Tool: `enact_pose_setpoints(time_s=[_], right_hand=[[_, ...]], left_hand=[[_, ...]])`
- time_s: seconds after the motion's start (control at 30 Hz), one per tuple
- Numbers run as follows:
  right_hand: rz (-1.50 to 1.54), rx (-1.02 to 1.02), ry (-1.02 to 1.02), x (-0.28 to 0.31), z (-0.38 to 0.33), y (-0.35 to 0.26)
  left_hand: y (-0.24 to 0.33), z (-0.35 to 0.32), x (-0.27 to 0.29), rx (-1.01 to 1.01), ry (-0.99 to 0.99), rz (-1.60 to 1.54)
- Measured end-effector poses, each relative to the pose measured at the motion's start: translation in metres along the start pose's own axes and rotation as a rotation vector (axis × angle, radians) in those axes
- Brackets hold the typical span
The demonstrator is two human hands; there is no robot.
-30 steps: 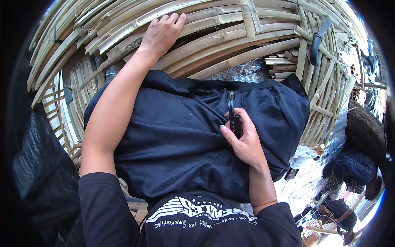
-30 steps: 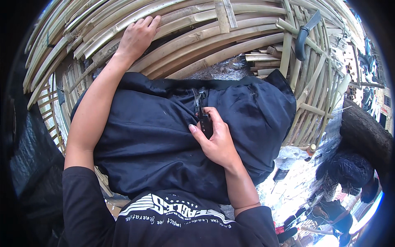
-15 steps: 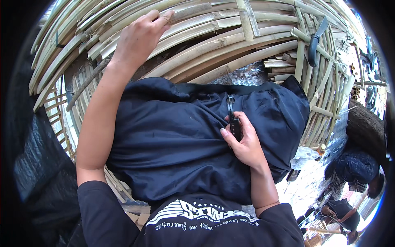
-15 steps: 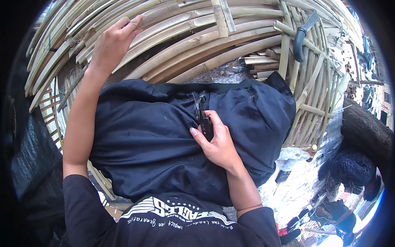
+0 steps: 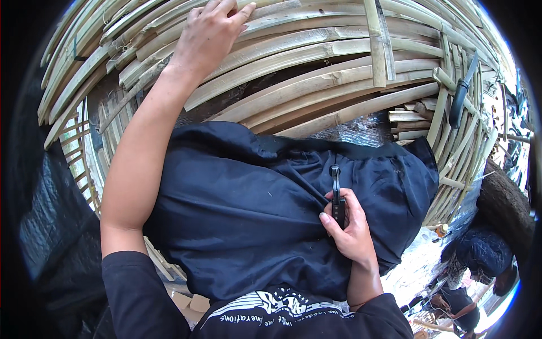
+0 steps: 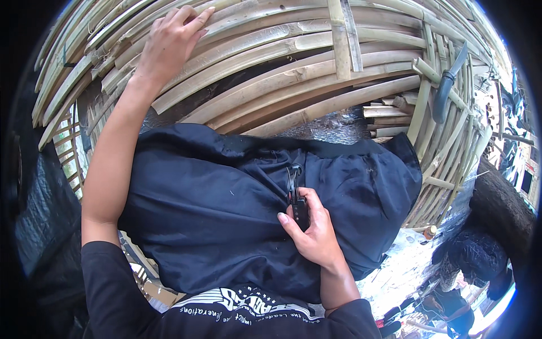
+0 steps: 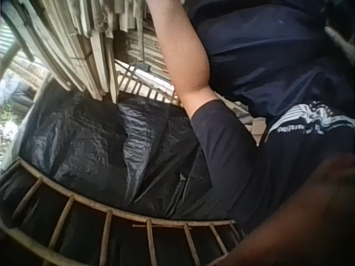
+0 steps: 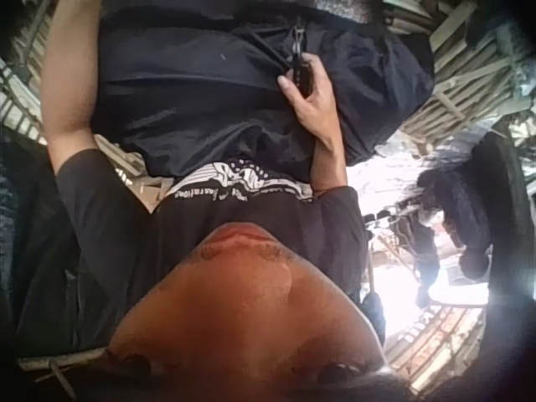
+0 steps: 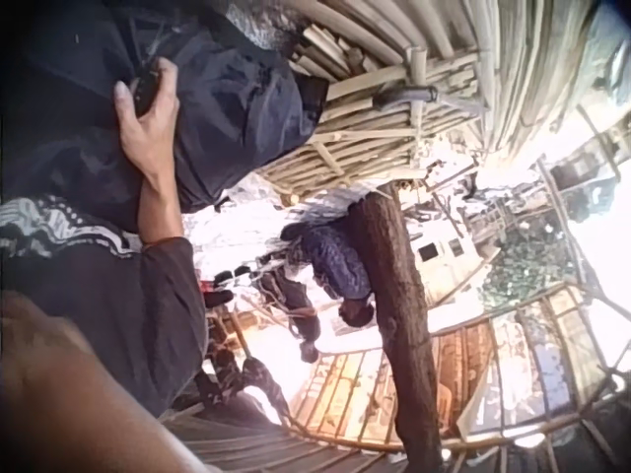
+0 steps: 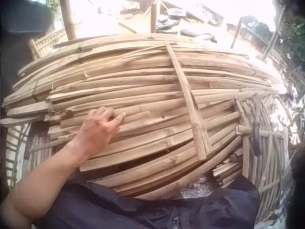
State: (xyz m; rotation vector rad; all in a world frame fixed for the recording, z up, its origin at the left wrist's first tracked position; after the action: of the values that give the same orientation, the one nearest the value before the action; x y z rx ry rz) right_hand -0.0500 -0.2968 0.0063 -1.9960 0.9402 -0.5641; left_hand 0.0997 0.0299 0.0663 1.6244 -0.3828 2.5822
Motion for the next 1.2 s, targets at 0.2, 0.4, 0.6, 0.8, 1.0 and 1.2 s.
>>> enact_pose_setpoints(time_s=[0.2, 0.4, 0.6, 0.8, 1.0, 1.2], right_hand=[[0.006, -0.071, -0.023, -0.002, 0.007, -0.004], [0.019, -0.11, -0.027, -0.002, 0.008, 0.001], [0.039, -0.115, -0.016, -0.003, 0.008, 0.0], [0.023, -0.096, -0.017, -0.003, 0.005, 0.0], [0.03, -0.016, 0.011, 0.0, 0.009, 0.002], [0.187, 0.014, 0.09, -0.001, 0.003, -0.01]], left_hand=[[-0.003, 0.008, 0.002, 0.089, -0.107, -0.106], [-0.005, 0.009, 0.003, 0.122, -0.109, -0.18], [-0.005, 0.01, 0.012, 0.138, -0.051, -0.233], [-0.002, 0.013, 0.037, 0.146, 0.032, -0.27], [0.001, 0.013, 0.071, 0.231, 0.222, -0.597], [0.078, 0.016, 0.076, 0.101, -0.596, -0.462]])
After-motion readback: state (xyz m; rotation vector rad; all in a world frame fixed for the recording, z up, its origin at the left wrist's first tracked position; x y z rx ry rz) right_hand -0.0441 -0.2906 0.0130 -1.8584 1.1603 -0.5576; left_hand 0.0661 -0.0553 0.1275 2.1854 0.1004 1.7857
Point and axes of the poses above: each hand's wrist, its own z-axis towards the middle knuckle, its own x-axis out of the back of the hand, y = z × x, the point moved 10 cm from there along z, towards the middle knuckle, and after that the axes turned 1 degree about -y, right-handed, at the moved point
